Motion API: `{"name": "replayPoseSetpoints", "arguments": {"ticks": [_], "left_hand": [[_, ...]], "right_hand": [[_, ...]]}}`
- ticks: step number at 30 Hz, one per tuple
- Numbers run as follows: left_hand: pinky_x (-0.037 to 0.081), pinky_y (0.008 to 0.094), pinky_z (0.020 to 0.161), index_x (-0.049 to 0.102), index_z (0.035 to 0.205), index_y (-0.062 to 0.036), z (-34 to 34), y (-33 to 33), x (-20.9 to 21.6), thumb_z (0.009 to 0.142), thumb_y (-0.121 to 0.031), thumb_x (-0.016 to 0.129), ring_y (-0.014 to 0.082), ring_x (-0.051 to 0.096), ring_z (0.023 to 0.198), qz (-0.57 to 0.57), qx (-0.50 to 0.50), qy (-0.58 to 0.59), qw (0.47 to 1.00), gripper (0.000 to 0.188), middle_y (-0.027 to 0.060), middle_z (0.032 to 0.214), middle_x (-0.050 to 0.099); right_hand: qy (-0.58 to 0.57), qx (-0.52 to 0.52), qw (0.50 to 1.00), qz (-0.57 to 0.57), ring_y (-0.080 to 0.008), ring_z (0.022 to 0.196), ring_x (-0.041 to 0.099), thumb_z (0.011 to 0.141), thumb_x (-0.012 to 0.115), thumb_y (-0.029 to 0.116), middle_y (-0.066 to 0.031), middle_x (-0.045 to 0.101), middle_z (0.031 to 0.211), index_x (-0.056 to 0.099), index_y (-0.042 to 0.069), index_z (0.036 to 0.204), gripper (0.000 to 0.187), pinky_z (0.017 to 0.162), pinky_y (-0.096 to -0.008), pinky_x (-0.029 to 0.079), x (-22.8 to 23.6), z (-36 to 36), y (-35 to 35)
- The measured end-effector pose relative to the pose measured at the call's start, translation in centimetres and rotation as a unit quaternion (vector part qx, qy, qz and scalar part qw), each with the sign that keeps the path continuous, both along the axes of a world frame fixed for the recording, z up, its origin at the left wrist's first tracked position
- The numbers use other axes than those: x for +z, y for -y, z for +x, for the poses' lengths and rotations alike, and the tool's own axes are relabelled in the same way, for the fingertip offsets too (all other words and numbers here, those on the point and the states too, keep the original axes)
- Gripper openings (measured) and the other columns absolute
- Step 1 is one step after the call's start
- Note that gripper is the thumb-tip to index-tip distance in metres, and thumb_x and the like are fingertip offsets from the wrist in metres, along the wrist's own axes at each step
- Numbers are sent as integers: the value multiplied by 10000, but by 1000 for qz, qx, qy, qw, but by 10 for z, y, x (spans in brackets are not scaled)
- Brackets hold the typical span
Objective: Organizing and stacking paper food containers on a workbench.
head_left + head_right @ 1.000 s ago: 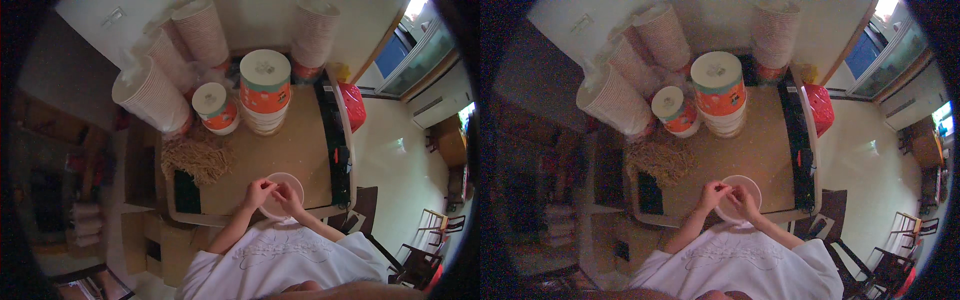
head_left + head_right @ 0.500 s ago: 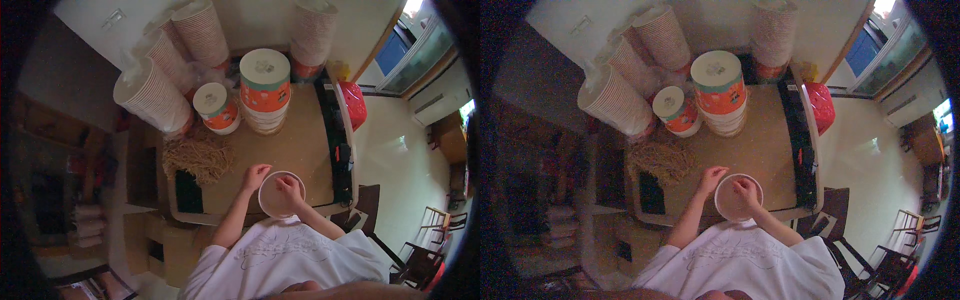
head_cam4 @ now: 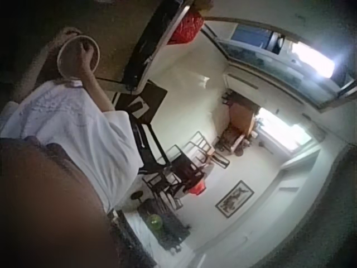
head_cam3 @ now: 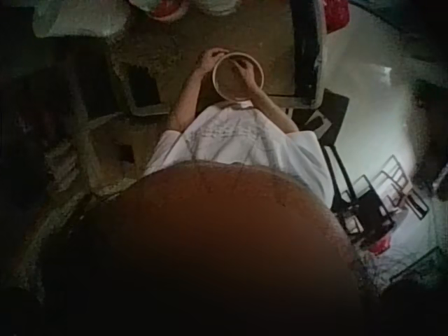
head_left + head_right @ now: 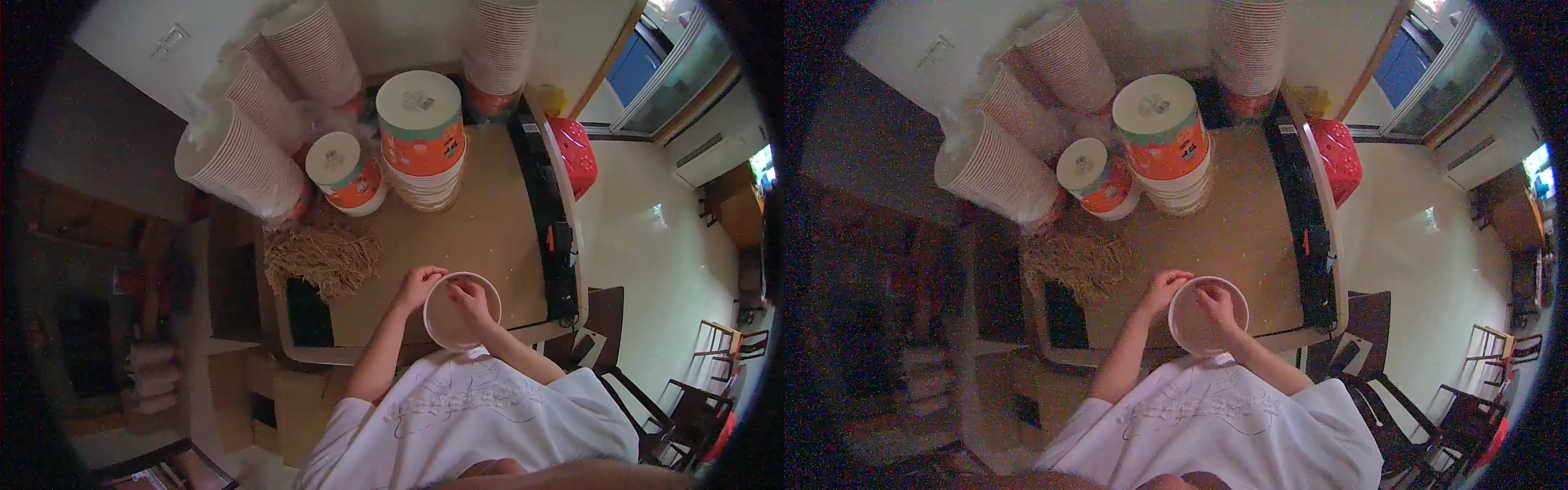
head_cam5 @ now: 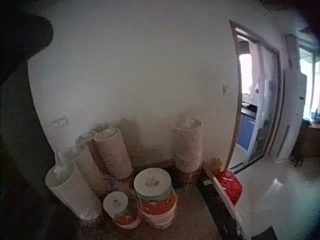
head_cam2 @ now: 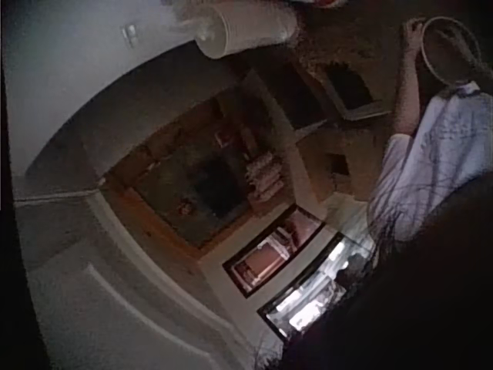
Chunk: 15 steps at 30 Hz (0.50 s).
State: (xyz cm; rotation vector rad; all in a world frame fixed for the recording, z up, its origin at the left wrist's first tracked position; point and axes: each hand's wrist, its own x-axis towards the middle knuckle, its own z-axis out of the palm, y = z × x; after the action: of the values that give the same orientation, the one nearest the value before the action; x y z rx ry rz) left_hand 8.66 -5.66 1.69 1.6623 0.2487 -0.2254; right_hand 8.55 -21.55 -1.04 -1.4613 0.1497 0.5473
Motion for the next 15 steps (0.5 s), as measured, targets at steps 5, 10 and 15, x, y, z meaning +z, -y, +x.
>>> {"name": "replayPoseSetpoints", "arguments": {"ticks": [5, 10, 15], "left_hand": [[448, 238, 679, 609, 928, -25, 0, 0, 3, 793, -95, 493, 109, 575, 756, 11, -8, -3, 1000, 192, 73, 828, 630], [449, 241, 678, 610, 931, -30, 0, 0, 11, 792, -105, 493, 111, 579, 752, 27, -15, 6, 999, 196, 75, 826, 631], [447, 244, 719, 608, 924, -17, 0, -1, 14, 809, -76, 492, 109, 556, 792, 39, -35, -16, 998, 174, 45, 864, 617]], "right_hand": [[20, 14, 1000, -9, -86, 695, 516, 770, 557, 109, -21, 574, 771, 584, 6, 900, 168, 616, -201, 421, 2, 2, 0], [13, 14, 1000, -18, -83, 693, 514, 774, 556, 103, -18, 574, 771, 587, 7, 890, 154, 615, -199, 420, 2, 1, 0], [11, 4, 1000, -8, -75, 669, 494, 776, 554, 111, -5, 560, 749, 588, 12, 874, 143, 582, -195, 397, -2, 1, 0]]}}
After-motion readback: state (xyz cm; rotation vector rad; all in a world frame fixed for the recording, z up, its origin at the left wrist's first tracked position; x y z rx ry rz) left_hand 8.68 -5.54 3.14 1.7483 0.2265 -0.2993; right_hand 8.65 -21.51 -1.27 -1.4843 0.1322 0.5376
